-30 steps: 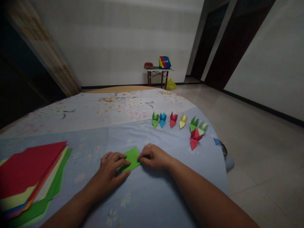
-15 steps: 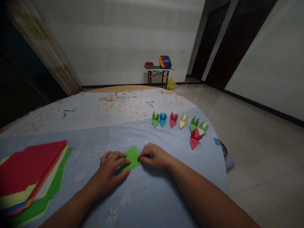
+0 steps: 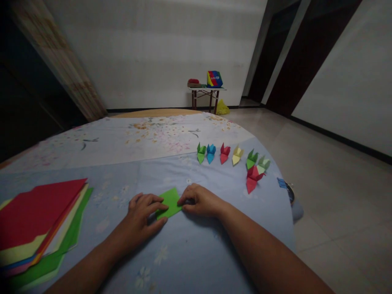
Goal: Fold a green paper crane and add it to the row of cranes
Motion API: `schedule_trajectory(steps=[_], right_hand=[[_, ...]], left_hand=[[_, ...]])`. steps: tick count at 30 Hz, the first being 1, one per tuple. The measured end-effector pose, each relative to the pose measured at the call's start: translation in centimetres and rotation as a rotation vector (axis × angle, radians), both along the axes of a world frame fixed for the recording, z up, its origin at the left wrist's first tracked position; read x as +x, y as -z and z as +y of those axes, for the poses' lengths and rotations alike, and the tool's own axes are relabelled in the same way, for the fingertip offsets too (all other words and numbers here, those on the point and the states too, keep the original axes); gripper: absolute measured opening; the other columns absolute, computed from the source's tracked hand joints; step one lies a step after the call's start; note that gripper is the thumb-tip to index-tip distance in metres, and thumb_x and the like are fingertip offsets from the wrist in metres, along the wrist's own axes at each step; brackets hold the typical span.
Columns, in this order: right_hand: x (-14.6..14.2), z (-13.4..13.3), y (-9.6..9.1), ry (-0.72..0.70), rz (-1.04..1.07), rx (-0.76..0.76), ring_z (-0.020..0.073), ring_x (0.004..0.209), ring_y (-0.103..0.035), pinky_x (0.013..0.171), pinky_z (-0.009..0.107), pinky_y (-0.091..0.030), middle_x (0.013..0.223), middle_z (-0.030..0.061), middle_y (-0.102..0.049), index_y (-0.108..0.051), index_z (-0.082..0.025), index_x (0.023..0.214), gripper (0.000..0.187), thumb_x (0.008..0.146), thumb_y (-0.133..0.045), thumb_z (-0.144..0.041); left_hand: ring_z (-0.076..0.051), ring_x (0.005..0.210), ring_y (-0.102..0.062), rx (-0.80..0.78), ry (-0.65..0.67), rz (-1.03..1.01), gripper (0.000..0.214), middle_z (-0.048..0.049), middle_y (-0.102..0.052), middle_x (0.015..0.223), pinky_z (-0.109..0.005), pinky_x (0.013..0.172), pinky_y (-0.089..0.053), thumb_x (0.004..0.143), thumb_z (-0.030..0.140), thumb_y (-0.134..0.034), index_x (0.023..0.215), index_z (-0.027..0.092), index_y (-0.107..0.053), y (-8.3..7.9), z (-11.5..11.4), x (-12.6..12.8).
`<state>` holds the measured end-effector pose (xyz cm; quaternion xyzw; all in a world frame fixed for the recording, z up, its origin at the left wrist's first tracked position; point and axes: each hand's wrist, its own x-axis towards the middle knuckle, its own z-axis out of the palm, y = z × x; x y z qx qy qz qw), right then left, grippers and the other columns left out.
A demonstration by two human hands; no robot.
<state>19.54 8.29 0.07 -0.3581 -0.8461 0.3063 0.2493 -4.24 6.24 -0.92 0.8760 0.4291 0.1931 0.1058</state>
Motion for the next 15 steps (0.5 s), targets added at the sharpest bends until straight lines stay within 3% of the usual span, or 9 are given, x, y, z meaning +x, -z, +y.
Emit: schedule_trajectory(steps=[15], right_hand=[[-0.14,0.05,0.19,0.0,0.014,0.017,0.0145,0.083,-0.057,0.08,0.027,-0.044,0.083,0.0038,-0.063,-0.069,-0.018,0.089,0.018,0.075,-0.059,-0.013]], left_hand=[[-0.022,0.101,-0.051,-0.04,-0.005,0.007,0.024,-0.001,-0.059,0.102,-0.053,0.102,-0.014,0.077,0.032,-0.058,0.101,0.027,-0.059,-0.53,-0.11,0.03]])
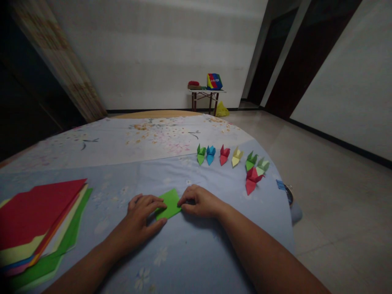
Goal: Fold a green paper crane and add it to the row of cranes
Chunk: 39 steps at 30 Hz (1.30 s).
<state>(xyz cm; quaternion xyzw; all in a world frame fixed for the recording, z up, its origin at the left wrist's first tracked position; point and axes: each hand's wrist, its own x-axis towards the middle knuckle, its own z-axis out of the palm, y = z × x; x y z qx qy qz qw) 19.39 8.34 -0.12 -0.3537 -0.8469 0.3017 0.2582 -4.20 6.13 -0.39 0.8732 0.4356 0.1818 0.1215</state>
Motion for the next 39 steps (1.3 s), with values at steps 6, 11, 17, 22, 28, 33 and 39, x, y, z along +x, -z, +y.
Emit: schedule_trajectory(steps=[6,11,17,22,28,33,39], right_hand=[[0.1,0.1,0.2,0.006,-0.005,-0.004,0.0147,0.084,-0.057,0.08,0.027,-0.044,0.084,0.0042,-0.063,-0.069,-0.018,0.089,0.016,0.076,-0.06,-0.015],[0.0,0.1,0.4,0.025,0.003,0.005,0.0142,0.083,-0.057,0.079,0.027,-0.044,0.082,0.0036,-0.063,-0.069,-0.02,0.088,0.014,0.077,-0.06,-0.017],[-0.2,0.1,0.6,0.029,-0.001,0.026,0.0138,0.08,-0.056,0.078,0.026,-0.043,0.079,0.0029,-0.063,-0.068,-0.019,0.086,0.013,0.079,-0.057,-0.018],[-0.6,-0.2,0.3,0.08,-0.054,0.044,0.0138,0.076,-0.054,0.074,0.026,-0.042,0.075,0.0026,-0.061,-0.065,-0.017,0.08,0.01,0.079,-0.055,-0.017],[-1.0,-0.4,0.2,0.125,-0.1,0.08,0.0134,0.073,-0.051,0.072,0.025,-0.04,0.071,0.0015,-0.057,-0.061,-0.016,0.075,0.006,0.077,-0.055,-0.015],[-1.2,-0.4,0.4,0.158,-0.069,0.066,0.0127,0.069,-0.05,0.069,0.025,-0.039,0.067,0.0004,-0.055,-0.06,-0.016,0.07,0.009,0.077,-0.055,-0.015],[-0.3,-0.4,0.0,0.089,0.031,0.051,0.0159,0.082,-0.053,0.079,0.03,-0.042,0.084,0.004,-0.06,-0.064,-0.017,0.092,0.018,0.075,-0.063,-0.023]], left_hand=[[-0.022,0.103,-0.05,-0.009,0.002,0.013,0.023,-0.0005,-0.059,0.104,-0.052,0.102,-0.015,0.078,0.034,-0.057,0.101,0.027,-0.058,0.1,0.0,-0.1],[-0.022,0.102,-0.05,0.002,0.0,0.008,0.023,-0.0008,-0.059,0.103,-0.052,0.102,-0.015,0.078,0.033,-0.058,0.1,0.027,-0.058,0.1,0.0,-0.1],[-0.022,0.101,-0.051,0.016,0.001,0.002,0.023,-0.0008,-0.059,0.102,-0.052,0.102,-0.016,0.077,0.033,-0.058,0.099,0.027,-0.06,0.1,0.0,0.0],[-0.022,0.1,-0.051,0.004,-0.014,-0.012,0.021,-0.0009,-0.059,0.1,-0.054,0.102,-0.015,0.078,0.036,-0.058,0.096,0.026,-0.06,-0.2,-0.2,0.3],[-0.021,0.1,-0.052,-0.006,-0.029,-0.015,0.02,-0.0008,-0.06,0.099,-0.054,0.102,-0.014,0.078,0.035,-0.057,0.095,0.026,-0.06,-0.2,-0.1,0.4],[-0.021,0.102,-0.052,-0.016,-0.022,-0.008,0.018,-0.001,-0.06,0.102,-0.055,0.103,-0.012,0.08,0.037,-0.054,0.094,0.027,-0.06,-0.3,-0.2,0.2],[-0.02,0.102,-0.053,0.002,-0.003,-0.003,0.015,-0.0007,-0.063,0.103,-0.055,0.102,-0.014,0.085,0.033,-0.047,0.089,0.026,-0.059,-0.3,-0.2,-0.1]])
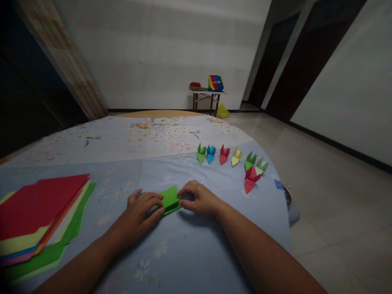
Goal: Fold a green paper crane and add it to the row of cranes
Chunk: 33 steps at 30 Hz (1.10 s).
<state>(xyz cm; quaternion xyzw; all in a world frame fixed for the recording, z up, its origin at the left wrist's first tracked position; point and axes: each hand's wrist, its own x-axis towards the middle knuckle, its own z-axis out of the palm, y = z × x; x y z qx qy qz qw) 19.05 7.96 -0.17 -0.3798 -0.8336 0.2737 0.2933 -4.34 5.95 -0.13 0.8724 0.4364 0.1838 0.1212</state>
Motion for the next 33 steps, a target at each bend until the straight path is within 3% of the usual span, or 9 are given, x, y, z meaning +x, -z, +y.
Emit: schedule_trajectory(steps=[3,7,14,25,33], right_hand=[[0.0,0.1,0.4,-0.035,-0.013,0.036,0.0176,0.09,-0.052,0.085,0.032,-0.04,0.091,0.0054,-0.061,-0.065,-0.019,0.097,0.025,0.072,-0.068,-0.024],[-0.4,0.1,0.6,-0.005,-0.002,0.038,0.0163,0.087,-0.052,0.083,0.031,-0.041,0.087,0.0045,-0.06,-0.068,-0.022,0.089,0.013,0.078,-0.062,-0.02],[0.4,-0.3,-0.8,-0.012,0.003,0.035,0.0167,0.095,-0.05,0.088,0.033,-0.04,0.096,0.0048,-0.058,-0.067,-0.022,0.086,0.009,0.079,-0.062,-0.021],[-0.1,0.3,0.3,0.025,-0.083,-0.006,0.0163,0.088,-0.052,0.084,0.031,-0.039,0.087,0.0039,-0.061,-0.067,-0.02,0.085,0.011,0.081,-0.06,-0.028],[-0.8,0.4,0.6,0.166,-0.153,-0.024,0.0171,0.083,-0.051,0.078,0.03,-0.038,0.079,0.0032,-0.06,-0.067,-0.019,0.076,0.012,0.075,-0.066,-0.031]], left_hand=[[-0.021,0.103,-0.053,0.011,0.005,-0.007,0.014,-0.0009,-0.063,0.103,-0.055,0.102,-0.014,0.085,0.032,-0.047,0.088,0.025,-0.059,0.1,0.1,-0.1],[-0.02,0.103,-0.053,0.0,0.015,-0.006,0.015,-0.0012,-0.063,0.102,-0.055,0.102,-0.014,0.085,0.033,-0.048,0.087,0.025,-0.059,-0.1,-0.1,0.0],[-0.019,0.105,-0.052,-0.025,0.11,-0.027,0.021,-0.0014,-0.063,0.107,-0.054,0.103,-0.014,0.088,0.03,-0.043,0.098,0.028,-0.061,-0.7,-0.8,0.2],[-0.02,0.107,-0.05,-0.043,0.106,-0.007,0.015,-0.0009,-0.061,0.11,-0.054,0.102,-0.013,0.083,0.032,-0.053,0.095,0.03,-0.062,0.2,-0.5,0.1],[-0.021,0.105,-0.051,-0.03,0.082,-0.039,0.016,-0.0014,-0.061,0.108,-0.052,0.101,-0.015,0.079,0.034,-0.058,0.094,0.029,-0.062,0.6,-0.6,0.4]])
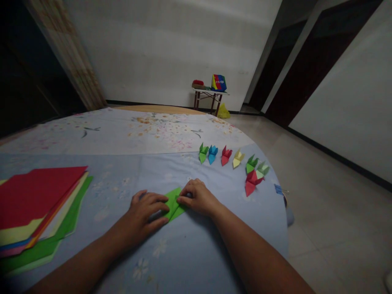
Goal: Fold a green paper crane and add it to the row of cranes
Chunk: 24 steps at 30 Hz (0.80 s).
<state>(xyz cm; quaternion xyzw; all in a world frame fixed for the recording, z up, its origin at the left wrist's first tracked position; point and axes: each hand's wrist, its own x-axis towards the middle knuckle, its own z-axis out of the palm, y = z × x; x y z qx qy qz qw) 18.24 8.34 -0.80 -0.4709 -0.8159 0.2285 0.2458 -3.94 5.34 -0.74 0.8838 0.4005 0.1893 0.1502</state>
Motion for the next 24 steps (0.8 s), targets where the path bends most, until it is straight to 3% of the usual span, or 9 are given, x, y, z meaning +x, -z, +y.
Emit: schedule_trajectory(steps=[18,24], right_hand=[[-0.38,0.03,0.39,0.04,-0.033,0.024,0.0167,0.082,-0.05,0.077,0.031,-0.036,0.078,0.0023,-0.06,-0.065,-0.019,0.074,0.01,0.074,-0.066,-0.028],[-0.42,-0.05,0.36,0.047,-0.045,0.031,0.017,0.082,-0.05,0.077,0.031,-0.036,0.078,0.0027,-0.059,-0.065,-0.019,0.075,0.01,0.074,-0.067,-0.029]], left_hand=[[-0.021,0.105,-0.051,-0.016,0.032,0.015,0.024,-0.0019,-0.061,0.11,-0.051,0.1,-0.017,0.082,0.029,-0.055,0.105,0.03,-0.059,-0.18,0.15,-0.34],[-0.022,0.105,-0.05,0.081,0.076,0.037,0.029,-0.0008,-0.059,0.111,-0.055,0.1,-0.015,0.083,0.028,-0.055,0.11,0.04,-0.059,0.34,0.24,-0.57]])
